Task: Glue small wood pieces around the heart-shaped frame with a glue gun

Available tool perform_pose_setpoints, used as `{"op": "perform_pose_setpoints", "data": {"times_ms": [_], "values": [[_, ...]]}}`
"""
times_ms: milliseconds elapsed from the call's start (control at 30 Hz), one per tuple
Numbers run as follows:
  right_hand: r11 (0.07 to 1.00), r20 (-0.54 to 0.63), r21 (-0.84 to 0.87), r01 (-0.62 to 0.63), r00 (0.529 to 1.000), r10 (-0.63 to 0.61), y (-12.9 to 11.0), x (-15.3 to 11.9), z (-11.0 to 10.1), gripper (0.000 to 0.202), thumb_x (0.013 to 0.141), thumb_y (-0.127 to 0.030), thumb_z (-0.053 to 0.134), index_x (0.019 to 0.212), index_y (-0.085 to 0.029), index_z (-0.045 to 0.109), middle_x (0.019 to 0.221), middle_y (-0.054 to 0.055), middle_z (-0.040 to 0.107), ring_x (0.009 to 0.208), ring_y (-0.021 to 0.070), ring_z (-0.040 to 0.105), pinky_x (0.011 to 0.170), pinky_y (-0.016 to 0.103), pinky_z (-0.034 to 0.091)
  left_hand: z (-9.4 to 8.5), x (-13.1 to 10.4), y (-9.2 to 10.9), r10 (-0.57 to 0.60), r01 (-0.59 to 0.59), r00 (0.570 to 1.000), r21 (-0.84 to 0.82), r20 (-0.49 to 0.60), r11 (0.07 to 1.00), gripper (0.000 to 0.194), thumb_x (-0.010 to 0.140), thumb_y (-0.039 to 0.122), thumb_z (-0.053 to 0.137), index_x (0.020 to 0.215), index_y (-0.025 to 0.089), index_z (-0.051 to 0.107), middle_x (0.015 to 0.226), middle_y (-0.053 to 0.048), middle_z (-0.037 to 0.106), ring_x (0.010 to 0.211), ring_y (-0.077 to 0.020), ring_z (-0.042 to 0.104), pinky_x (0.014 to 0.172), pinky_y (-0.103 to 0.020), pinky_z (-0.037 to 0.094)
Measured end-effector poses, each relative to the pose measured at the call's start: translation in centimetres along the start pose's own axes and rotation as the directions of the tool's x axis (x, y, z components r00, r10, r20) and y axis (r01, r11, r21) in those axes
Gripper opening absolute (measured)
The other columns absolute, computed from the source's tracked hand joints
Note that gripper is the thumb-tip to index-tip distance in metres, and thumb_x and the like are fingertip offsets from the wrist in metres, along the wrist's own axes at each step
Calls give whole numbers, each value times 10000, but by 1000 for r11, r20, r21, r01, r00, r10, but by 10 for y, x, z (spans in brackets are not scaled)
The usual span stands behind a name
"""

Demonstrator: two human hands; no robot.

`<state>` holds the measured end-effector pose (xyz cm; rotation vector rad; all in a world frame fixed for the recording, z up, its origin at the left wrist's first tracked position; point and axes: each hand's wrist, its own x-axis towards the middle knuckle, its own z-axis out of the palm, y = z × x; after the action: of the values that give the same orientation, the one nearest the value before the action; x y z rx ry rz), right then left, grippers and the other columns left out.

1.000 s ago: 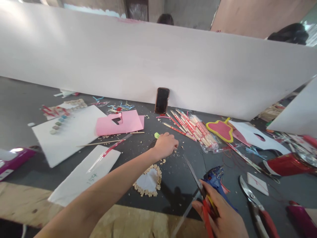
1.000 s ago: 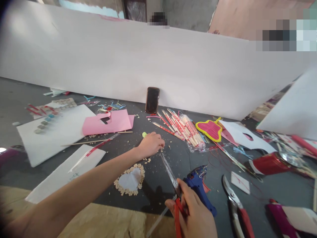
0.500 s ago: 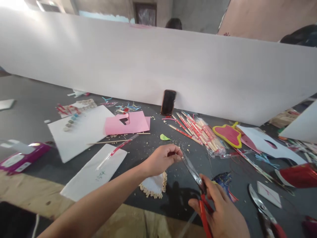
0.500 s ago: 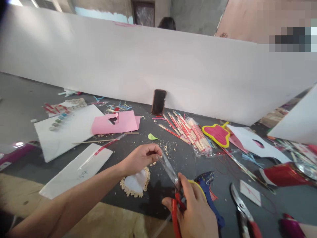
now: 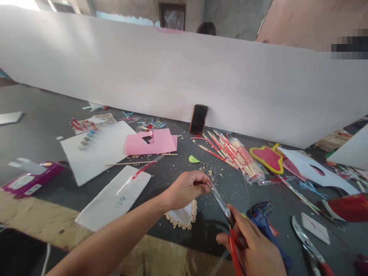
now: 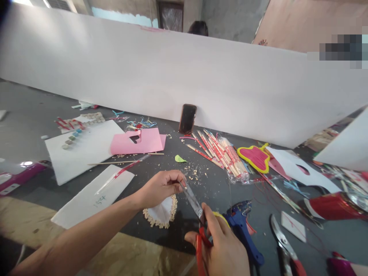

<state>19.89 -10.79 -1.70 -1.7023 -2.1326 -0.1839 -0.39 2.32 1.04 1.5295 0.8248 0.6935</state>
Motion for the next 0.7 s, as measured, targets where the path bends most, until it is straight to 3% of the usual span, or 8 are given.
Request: {"op": "perform_pose_setpoints", "data": {"times_ms": [433,567,700], "values": [[984,-37,-168,66,997,-73,-8,2,-1,523,925,-552,421,1237,-161,574,932,67,749,720,170,726,515,220,522,5,-5,-2,-19,22,999,74,-48,997,109,767,234,536,749,147,599,661,27,519,614,-91,425,577,-186,362],[995,-68,-91,39,997,-45,-3,3,2,449,956,-509,383,1167,-185,611,853,33,761,672,147,726,517,187,515,4,-3,-7,-27,33,999,209,-32,977,170,822,285,528,793,150,626,644,26,537,593,-96,454,561,-188,379],[993,-101,62,-102,989,108,7,1,-4,494,917,-557,438,1200,-183,592,779,16,758,639,137,722,533,154,524,-10,6,-10,0,25,998,447,-55,894,145,823,231,535,807,172,667,786,-14,641,711,-141,549,658,-229,429]]}}
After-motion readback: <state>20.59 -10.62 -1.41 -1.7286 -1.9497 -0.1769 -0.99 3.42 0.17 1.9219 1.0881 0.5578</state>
